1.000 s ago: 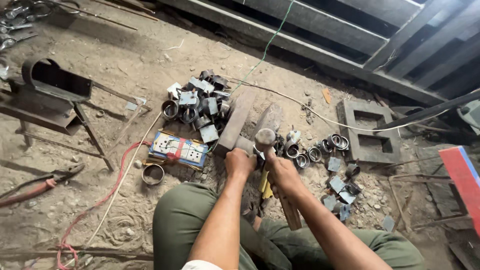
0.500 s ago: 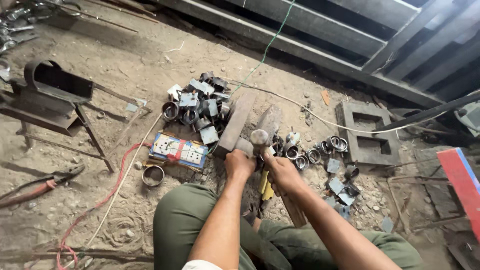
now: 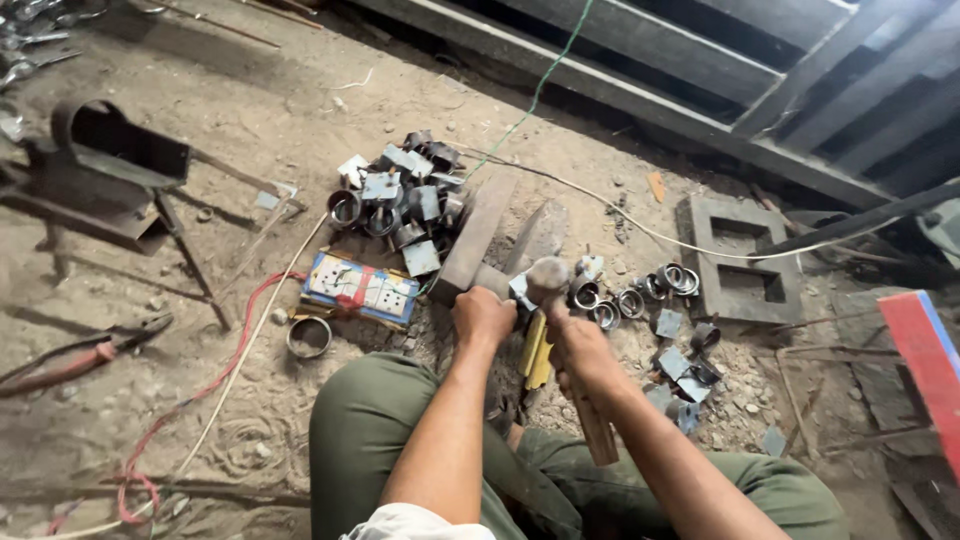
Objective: The person sits on the floor and repeatedly hammers small square metal pieces on an anvil to shape them. After each hammering sequence, the person picks up a circular metal ring and fits the shaped piece inside it to check the fit, then places the ring aside and repeats the process with a new square piece.
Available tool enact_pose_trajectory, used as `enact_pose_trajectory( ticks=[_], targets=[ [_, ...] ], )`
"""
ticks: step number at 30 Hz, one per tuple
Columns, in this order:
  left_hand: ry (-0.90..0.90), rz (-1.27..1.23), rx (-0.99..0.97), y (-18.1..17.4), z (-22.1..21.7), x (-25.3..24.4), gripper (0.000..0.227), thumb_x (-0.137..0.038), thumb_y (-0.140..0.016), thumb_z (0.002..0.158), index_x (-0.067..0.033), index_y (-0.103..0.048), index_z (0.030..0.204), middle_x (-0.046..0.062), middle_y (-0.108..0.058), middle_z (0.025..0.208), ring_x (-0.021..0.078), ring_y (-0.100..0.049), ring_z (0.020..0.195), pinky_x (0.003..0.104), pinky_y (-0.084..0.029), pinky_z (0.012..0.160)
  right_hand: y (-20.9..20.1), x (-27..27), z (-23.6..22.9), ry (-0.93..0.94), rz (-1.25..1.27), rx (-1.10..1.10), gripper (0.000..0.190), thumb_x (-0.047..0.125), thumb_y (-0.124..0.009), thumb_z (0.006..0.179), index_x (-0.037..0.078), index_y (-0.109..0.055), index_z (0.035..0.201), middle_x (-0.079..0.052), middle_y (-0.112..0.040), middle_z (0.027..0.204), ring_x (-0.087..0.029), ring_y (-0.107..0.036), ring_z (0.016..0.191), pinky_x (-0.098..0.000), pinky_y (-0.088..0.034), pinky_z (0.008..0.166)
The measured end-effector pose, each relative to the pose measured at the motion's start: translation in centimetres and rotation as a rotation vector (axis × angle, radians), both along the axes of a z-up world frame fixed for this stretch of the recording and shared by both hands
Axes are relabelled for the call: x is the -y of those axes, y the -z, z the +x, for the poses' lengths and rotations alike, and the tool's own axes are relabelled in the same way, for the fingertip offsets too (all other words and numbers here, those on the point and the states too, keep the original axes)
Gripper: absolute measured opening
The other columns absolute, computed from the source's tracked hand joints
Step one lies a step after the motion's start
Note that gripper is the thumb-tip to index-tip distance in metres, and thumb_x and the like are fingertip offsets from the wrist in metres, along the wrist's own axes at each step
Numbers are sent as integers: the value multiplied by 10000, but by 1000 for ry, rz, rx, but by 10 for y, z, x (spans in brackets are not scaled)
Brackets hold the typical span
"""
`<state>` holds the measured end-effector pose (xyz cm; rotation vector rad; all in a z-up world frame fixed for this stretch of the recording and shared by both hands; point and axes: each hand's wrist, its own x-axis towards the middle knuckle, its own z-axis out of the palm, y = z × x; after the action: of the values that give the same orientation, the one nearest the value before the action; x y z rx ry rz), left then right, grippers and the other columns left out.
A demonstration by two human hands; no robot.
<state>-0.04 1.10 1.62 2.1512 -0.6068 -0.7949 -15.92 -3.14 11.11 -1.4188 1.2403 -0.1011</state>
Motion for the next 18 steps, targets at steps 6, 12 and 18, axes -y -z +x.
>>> enact_pose_trajectory(
  ticks=[6,12,18],
  targets=[
    [30,12,44,2,1,0,367,-374,-804,792,-23,-799,895,255,-746,980,398,-729,978,440,-557,934,13,7,-11,-54,-44,33,510,556,-445,1035,86,-549,868,-13,-516,589,-128,-468,402,-319,-392,364],
    [56,30,50,2,1,9,391,-406,-815,773,-41,-797,913,232,-747,1008,387,-724,1003,438,-562,925,12,7,-14,-32,-103,23,492,525,-487,1031,63,-586,891,-36,-500,589,-137,-453,400,-315,-379,353],
    [57,71,91,11,15,3,418,-408,-816,761,-25,-795,928,248,-738,1033,392,-716,1020,436,-557,934,9,6,-19,48,-62,65,464,513,-440,997,70,-539,903,-30,-506,584,-149,-460,387,-339,-377,340]
  ],
)
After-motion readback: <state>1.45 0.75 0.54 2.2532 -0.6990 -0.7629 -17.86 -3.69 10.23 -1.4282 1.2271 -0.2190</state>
